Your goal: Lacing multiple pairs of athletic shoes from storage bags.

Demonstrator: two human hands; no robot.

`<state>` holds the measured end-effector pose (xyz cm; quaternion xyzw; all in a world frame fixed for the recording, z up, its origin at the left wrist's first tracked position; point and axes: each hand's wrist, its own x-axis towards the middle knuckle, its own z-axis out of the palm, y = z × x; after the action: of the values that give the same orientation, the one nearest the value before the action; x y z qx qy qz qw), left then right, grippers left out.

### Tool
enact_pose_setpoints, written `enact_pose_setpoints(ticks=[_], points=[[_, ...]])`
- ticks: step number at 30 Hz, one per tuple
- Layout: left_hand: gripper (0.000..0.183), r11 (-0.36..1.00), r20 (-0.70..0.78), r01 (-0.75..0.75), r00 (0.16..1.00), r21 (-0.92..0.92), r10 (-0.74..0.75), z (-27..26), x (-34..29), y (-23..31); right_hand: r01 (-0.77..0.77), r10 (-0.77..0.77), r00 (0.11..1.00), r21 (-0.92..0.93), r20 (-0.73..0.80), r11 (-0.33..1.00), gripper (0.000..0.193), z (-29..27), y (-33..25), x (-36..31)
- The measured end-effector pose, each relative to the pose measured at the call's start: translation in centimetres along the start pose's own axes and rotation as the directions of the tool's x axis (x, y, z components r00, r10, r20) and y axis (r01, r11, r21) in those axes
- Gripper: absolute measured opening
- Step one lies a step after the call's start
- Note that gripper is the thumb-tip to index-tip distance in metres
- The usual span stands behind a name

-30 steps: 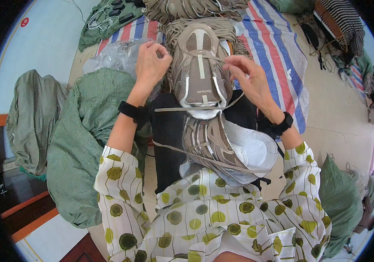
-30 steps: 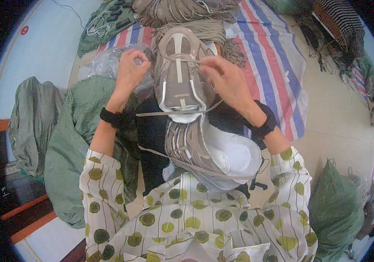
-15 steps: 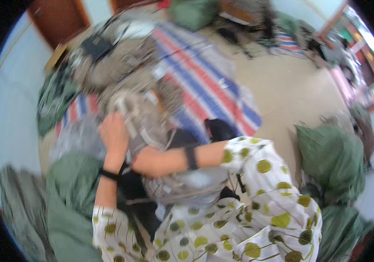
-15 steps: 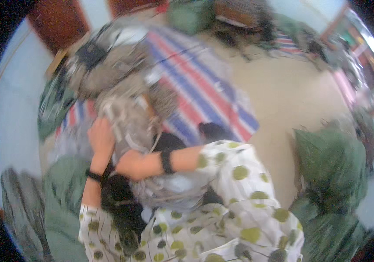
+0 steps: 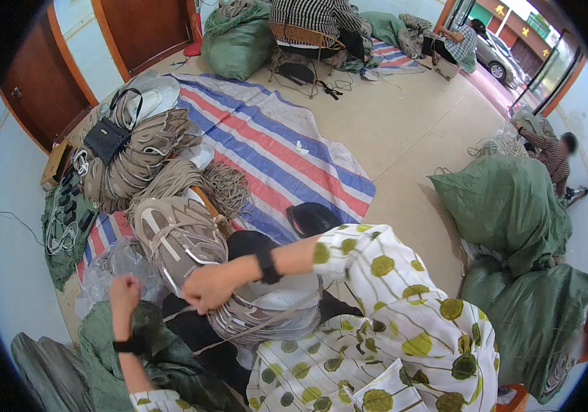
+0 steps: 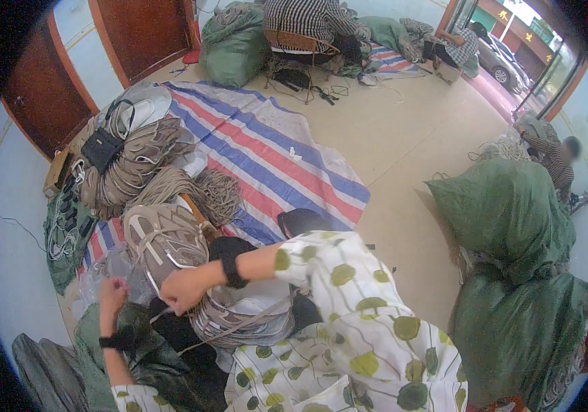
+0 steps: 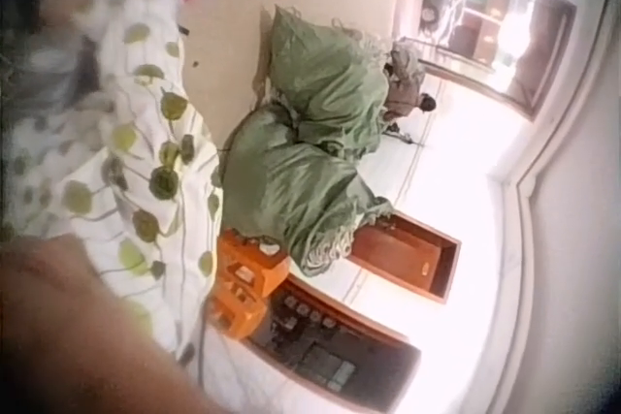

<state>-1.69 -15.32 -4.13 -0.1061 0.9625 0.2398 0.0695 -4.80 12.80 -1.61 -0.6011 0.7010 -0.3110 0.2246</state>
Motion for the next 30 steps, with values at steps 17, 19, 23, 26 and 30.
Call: enact_pose_setpoints(ticks=[17,19,23,26,30], points=[[0.016,-0.658,0.065,-0.275,0.894,-0.701,-0.443,-10.2,-25.5,-28.4,0.789,0.691,0.476,0.611,-0.544,-0.062,0.033,-15.1,6.3,-30.1],[0.043,0.271,-0.491,-0.411,0.754,-0.871,-0.437,-11.9,-33.5,-32.8,0.829,0.727,0.44,0.549,-0.528,-0.103,0.037,-15.3,8.0,-32.7],[0.052,0.799,-0.667,-0.128,0.636,-0.587,-0.388,-9.8,-33.4,-23.4,0.066,0.512,0.077,0.517,-0.855,0.854,0.039,-13.8,5.4,-45.3],[0.034,0.28,-0.604,-0.599,0.45,-0.751,-0.657,-16.7,-39.5,-29.3,0.702,0.719,0.008,0.516,-0.695,0.491,0.039,-15.4,9.3,-55.9],[0.028,0.081,-0.499,-0.713,0.401,-0.697,-0.768,-25.0,-49.0,-27.3,0.709,0.775,0.11,0.596,-0.622,0.377,0.031,-13.3,12.9,-60.4]])
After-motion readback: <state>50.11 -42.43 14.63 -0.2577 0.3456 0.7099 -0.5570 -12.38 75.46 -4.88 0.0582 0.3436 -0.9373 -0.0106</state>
